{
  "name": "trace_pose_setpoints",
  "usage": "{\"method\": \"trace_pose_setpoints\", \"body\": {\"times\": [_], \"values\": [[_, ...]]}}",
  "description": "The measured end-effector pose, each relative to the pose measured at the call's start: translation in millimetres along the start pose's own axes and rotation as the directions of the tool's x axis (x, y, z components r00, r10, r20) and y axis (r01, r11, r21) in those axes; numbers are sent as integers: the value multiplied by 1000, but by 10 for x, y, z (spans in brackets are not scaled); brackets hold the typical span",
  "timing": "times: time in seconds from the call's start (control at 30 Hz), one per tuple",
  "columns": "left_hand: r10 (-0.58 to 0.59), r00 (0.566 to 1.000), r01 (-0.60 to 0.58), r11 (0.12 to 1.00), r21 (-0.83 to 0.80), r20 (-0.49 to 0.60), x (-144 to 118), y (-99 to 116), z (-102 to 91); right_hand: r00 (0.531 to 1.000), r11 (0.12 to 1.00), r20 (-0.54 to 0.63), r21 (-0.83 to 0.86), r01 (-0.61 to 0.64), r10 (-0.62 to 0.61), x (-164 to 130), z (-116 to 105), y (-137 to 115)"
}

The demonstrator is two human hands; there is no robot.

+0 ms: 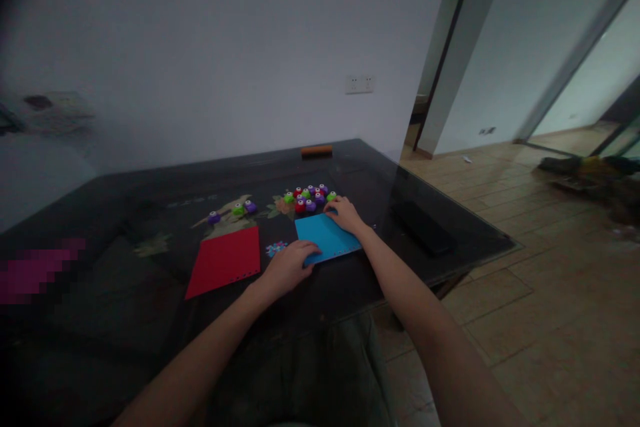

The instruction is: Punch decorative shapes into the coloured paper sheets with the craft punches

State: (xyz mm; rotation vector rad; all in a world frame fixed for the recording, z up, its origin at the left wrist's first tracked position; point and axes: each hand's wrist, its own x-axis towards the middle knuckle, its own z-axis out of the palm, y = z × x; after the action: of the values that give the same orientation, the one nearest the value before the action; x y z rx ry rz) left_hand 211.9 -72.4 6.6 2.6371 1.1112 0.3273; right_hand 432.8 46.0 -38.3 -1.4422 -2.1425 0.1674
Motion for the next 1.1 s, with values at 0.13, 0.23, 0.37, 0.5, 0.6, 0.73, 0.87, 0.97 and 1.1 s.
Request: {"method": "trace_pose_setpoints", "body": {"times": [0.13,0.23,0.37,0.5,0.6,0.73,0.87,0.97,1.1], "values": [[-6,1000,6,1000,10,-6,-11,17,-15,1000,1000,-8,9,17,-16,-6,-1,0],[-16,1000,16,1000,9,-8,-20,30,-32,1000,1000,-9,20,20,-20,-12,5,3],[-4,1000,4,1000,-7,-10,-31,37,-51,1000,999,-20,41,20,-19,-8,-1,17],[6,1000,-7,999,-52,-24,-37,40,-110,996,997,-90,80,0,8,-2,-63,31],[0,999,-5,995,-101,-43,-48,11,-240,989,996,-142,93,-17,30,-8,-144,28],[-70,993,56,989,-137,-94,-125,-227,-506,976,992,-194,94,-84,101,-32,-243,13],[-158,965,137,984,-110,-209,-335,-829,-704,964,987,-225,100,-124,143,-59,-283,15],[-297,915,276,955,-112,-273,-561,-1372,-747,958,985,-242,103,-135,156,-65,-283,11],[-473,808,444,881,-164,-353,-797,-1827,-733,953,984,-259,122,-129,157,-51,-285,-47]]}}
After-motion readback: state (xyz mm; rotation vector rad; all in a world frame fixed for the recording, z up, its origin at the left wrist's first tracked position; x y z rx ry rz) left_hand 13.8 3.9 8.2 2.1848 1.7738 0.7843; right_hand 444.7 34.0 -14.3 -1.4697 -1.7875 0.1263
